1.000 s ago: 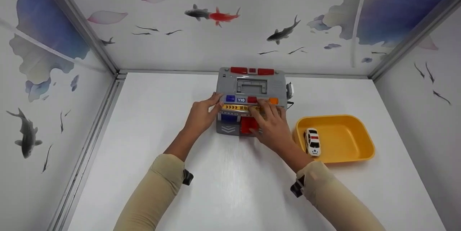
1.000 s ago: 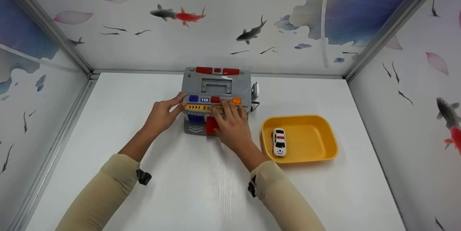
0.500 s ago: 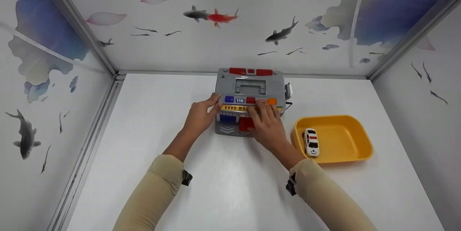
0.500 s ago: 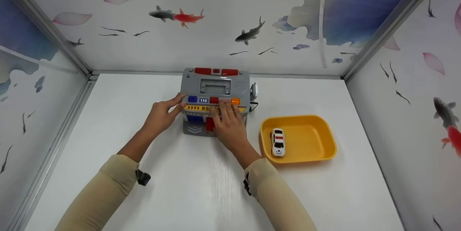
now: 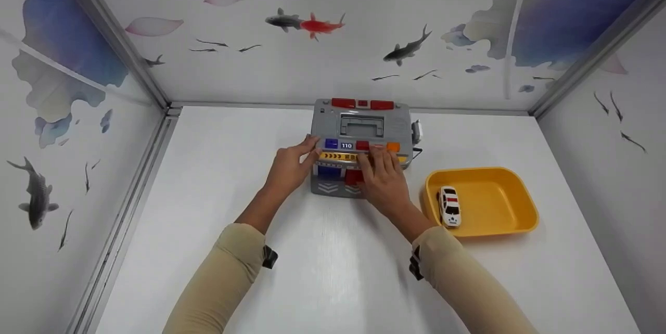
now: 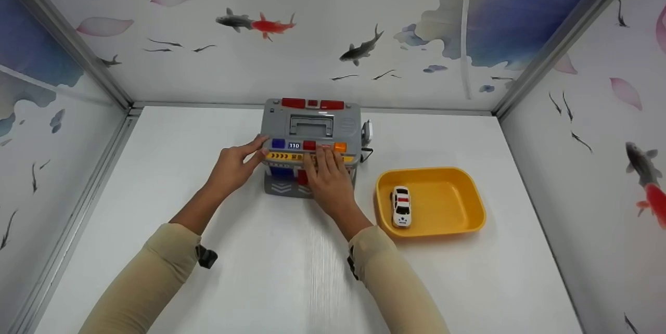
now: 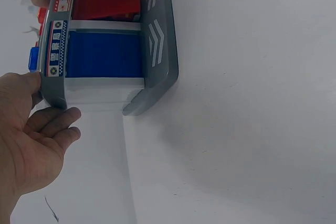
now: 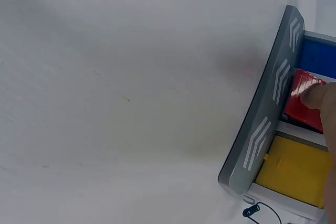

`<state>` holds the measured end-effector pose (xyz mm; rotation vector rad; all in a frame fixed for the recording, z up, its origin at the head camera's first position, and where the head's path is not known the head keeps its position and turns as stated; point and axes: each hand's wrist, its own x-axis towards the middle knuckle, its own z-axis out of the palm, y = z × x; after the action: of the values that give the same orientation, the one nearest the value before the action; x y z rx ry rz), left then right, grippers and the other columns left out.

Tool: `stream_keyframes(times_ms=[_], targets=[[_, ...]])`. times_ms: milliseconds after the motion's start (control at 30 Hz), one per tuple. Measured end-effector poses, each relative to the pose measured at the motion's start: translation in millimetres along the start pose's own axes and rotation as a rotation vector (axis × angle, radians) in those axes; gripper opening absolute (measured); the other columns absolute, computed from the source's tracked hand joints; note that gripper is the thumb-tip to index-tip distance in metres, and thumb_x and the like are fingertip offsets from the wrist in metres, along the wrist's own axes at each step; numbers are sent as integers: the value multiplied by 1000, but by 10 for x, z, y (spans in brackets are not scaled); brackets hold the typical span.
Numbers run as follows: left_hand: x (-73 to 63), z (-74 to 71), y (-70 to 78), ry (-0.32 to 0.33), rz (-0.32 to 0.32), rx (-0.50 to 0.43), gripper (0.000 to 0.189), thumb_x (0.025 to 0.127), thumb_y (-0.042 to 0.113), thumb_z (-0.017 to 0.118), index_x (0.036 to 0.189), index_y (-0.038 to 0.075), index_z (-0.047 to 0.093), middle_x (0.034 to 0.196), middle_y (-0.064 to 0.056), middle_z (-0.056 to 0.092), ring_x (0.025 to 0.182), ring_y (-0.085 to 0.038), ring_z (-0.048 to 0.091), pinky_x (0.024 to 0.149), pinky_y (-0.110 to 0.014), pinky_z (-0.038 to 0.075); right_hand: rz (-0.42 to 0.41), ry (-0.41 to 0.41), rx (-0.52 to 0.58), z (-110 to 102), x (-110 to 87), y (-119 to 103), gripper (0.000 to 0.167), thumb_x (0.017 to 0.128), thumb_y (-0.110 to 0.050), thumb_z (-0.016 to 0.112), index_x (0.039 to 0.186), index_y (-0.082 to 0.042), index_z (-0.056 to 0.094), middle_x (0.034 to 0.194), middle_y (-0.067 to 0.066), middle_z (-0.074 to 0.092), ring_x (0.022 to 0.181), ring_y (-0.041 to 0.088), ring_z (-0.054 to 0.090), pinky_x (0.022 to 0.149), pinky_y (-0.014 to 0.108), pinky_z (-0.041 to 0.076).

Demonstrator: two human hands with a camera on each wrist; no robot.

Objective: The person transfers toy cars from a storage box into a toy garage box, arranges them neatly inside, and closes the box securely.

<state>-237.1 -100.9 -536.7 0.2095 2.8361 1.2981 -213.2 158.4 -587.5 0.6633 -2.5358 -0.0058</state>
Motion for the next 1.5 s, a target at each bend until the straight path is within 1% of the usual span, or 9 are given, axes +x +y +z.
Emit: stream_keyframes(times_ms=[167,333,600,700,867,1167,1233,1400,1500], targets=[[-1,-8,-2,4,8,1,51,115,43,61,160,18,59,166,-7,52,156,-26,54,130,-46,45,-3,-21,-32,17,16,-11,79,92,-33,94,150,-9,47,154,25,50,143,44,52,126,56,48],[-6,-9,-10,5,11,-1,51,114,43,61,159,19,60,166,-8,52,156,-27,54,130,-47,45,-22,7,-91,57,28,-7,72,95,-35,90,147,-9,47,150,24,51,140,42,53,124,53,48],[5,-8,-12,8,20,-1,51,114,43,61,159,19,60,165,-8,53,155,-26,54,130,-46,45,-27,25,-116,102,31,1,74,95,-38,90,147,-11,45,149,24,49,138,41,51,123,52,48],[10,-5,-11,12,15,2,51,114,44,61,158,19,60,164,-7,54,155,-26,55,130,-46,45,-31,51,-132,123,38,5,73,95,-38,90,146,-11,46,147,23,51,136,41,52,121,52,50],[8,0,-8,8,4,7,50,114,44,61,158,19,60,165,-6,53,156,-26,54,131,-47,45,-40,92,-155,150,42,12,75,91,-38,94,144,-11,48,143,22,52,132,40,53,117,51,52],[4,0,-5,6,4,17,51,114,44,61,158,20,60,164,-5,54,155,-26,54,130,-47,45,-47,100,-171,164,46,7,79,90,-36,95,145,-12,45,141,22,50,131,40,51,115,51,51],[3,-5,-10,5,8,20,51,114,45,61,159,20,60,164,-6,54,155,-27,54,130,-47,45,-52,125,-179,183,50,12,79,88,-35,96,145,-11,45,139,22,51,129,40,51,114,50,51],[1,-16,-23,6,23,6,50,115,43,61,159,19,60,165,-8,52,154,-27,55,130,-46,46,-68,226,-192,239,68,22,72,86,-29,96,138,-10,51,134,23,56,123,40,55,109,50,53],[-1,-16,-26,6,24,4,50,115,42,61,159,19,60,165,-8,52,154,-27,55,130,-46,46,-70,242,-186,249,69,18,69,85,-27,95,137,-9,52,132,24,57,122,41,56,107,50,53]])
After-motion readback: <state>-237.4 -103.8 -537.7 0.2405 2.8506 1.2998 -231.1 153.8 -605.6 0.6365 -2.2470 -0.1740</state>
